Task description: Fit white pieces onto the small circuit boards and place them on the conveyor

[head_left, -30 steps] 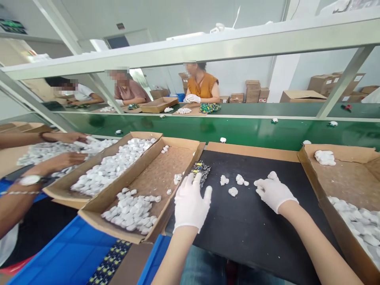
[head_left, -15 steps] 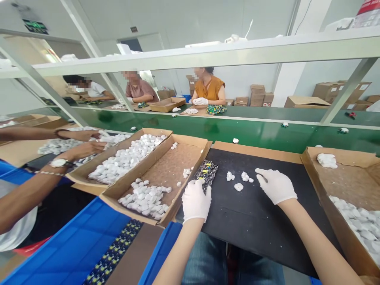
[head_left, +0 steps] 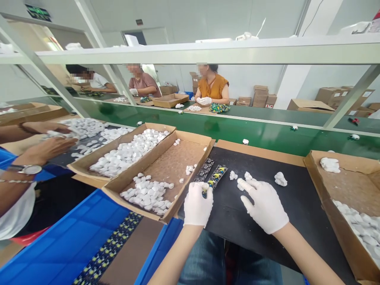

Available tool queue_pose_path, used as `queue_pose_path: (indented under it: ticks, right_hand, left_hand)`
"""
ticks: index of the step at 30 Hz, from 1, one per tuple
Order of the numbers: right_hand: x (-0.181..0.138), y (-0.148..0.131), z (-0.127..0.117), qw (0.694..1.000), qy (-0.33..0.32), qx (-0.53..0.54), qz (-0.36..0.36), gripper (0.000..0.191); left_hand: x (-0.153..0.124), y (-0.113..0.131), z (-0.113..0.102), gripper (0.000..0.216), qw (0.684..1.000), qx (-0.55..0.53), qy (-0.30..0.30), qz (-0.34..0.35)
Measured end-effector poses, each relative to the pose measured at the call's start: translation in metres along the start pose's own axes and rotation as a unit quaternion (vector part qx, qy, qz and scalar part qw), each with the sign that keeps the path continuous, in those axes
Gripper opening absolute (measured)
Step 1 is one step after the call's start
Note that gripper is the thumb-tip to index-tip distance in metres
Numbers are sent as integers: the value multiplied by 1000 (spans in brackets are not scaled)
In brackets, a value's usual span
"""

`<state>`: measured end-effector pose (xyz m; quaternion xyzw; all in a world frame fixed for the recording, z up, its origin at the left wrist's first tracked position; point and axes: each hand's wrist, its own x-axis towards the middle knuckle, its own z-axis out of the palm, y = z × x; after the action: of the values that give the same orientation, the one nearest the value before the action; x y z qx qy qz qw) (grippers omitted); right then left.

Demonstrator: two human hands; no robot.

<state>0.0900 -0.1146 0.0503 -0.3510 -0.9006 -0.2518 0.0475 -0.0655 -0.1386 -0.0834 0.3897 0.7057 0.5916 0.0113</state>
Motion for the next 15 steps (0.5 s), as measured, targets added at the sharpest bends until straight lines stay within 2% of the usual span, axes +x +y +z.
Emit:
queue_pose_path:
  ticks: [5,9,13,15]
  right_hand:
    - [4,-10,12,998,-2,39,-41,53]
    - [8,-17,17,995,14,33,-90,61]
    - [3,-16,12,989,-6,-10,-150,44]
    - [-4,-13,10,986,-30,-41,-156,34]
  left_hand:
    - [-11,9,-8,9,994,-71,15,76]
    - [-38,13,-21,19,981,-109,40,156]
    - [-65,11,-28,22,947,-110,15,302]
    - [-67,10,-28,15,940,-122,-16,319]
